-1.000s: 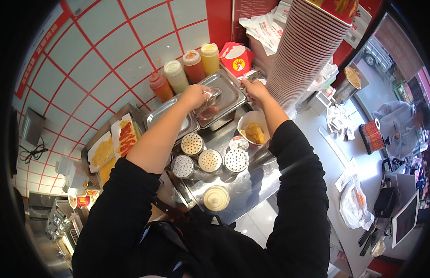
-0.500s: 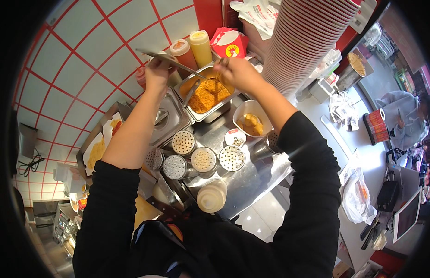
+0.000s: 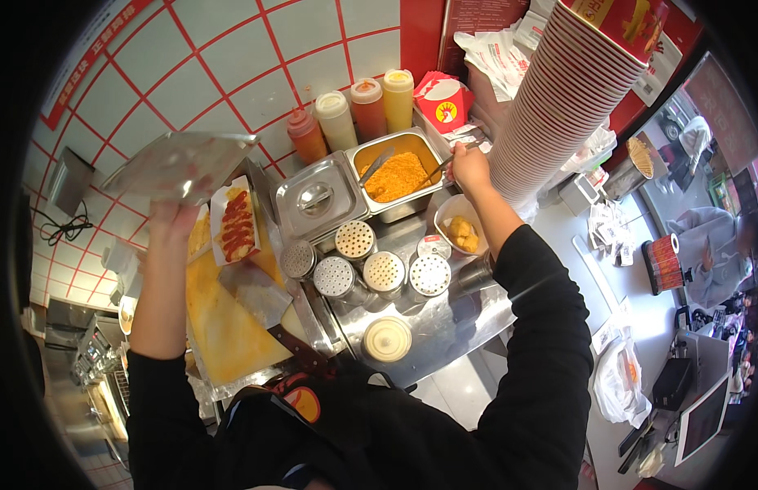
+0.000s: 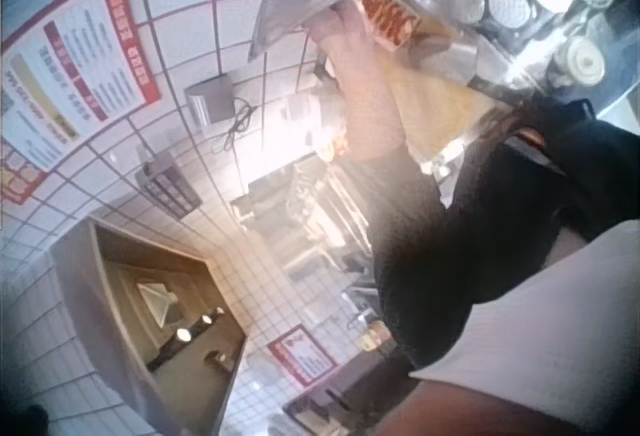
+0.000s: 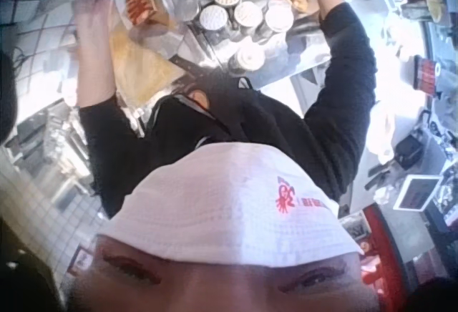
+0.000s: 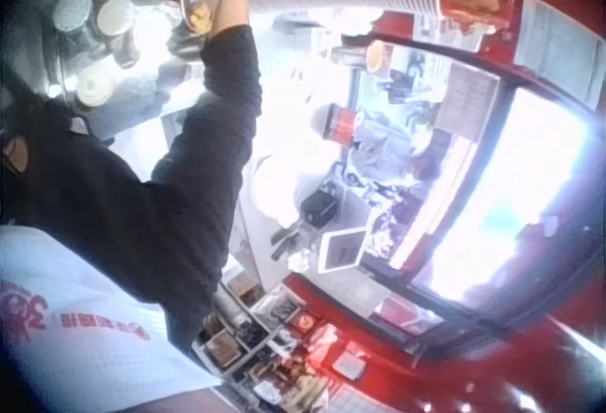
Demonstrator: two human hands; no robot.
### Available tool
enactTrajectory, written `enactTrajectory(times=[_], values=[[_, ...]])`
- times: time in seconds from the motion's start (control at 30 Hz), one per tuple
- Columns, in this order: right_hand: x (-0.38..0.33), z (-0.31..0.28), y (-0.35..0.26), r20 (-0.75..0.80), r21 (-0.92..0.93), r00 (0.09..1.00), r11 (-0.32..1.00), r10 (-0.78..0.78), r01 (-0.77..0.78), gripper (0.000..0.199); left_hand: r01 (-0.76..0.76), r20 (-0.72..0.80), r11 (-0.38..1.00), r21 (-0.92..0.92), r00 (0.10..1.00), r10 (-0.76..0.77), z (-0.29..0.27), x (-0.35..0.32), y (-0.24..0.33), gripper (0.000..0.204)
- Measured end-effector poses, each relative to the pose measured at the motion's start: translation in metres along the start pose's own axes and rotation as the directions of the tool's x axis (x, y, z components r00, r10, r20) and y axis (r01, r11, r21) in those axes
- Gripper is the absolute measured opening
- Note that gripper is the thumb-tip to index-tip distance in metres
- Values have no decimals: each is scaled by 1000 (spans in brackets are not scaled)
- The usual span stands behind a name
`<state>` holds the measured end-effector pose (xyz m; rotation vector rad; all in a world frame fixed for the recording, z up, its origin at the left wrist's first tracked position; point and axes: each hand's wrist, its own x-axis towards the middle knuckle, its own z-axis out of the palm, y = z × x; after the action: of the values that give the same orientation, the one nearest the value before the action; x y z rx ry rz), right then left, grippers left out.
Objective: The person assembles a food order by placing fried items into paper containers, adding sauces and toppings, and then packaging the order with chopsticks. The person also washes tongs in the sink.
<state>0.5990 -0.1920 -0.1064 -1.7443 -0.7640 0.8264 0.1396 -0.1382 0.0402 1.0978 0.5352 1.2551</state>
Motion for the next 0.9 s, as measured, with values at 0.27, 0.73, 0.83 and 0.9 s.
enactTrajectory(times=[0.27, 0.73, 0.83, 0.9], values=[[-18, -26, -31, -130, -101, 956, 963, -263, 251, 33, -62, -144, 997, 47, 987, 69, -101, -157, 84, 32], [-35, -38, -53, -295, 83, 928, 961, -228, 262, 32, -78, -494, 983, 167, 856, 152, -189, -355, 94, 34], [-37, -39, -66, -360, 71, 890, 942, -282, 327, 32, -89, -519, 982, 169, 838, 165, -195, -368, 95, 34], [-37, -40, -78, -372, 92, 879, 930, -299, 355, 32, -99, -526, 980, 174, 832, 177, -197, -371, 95, 34]])
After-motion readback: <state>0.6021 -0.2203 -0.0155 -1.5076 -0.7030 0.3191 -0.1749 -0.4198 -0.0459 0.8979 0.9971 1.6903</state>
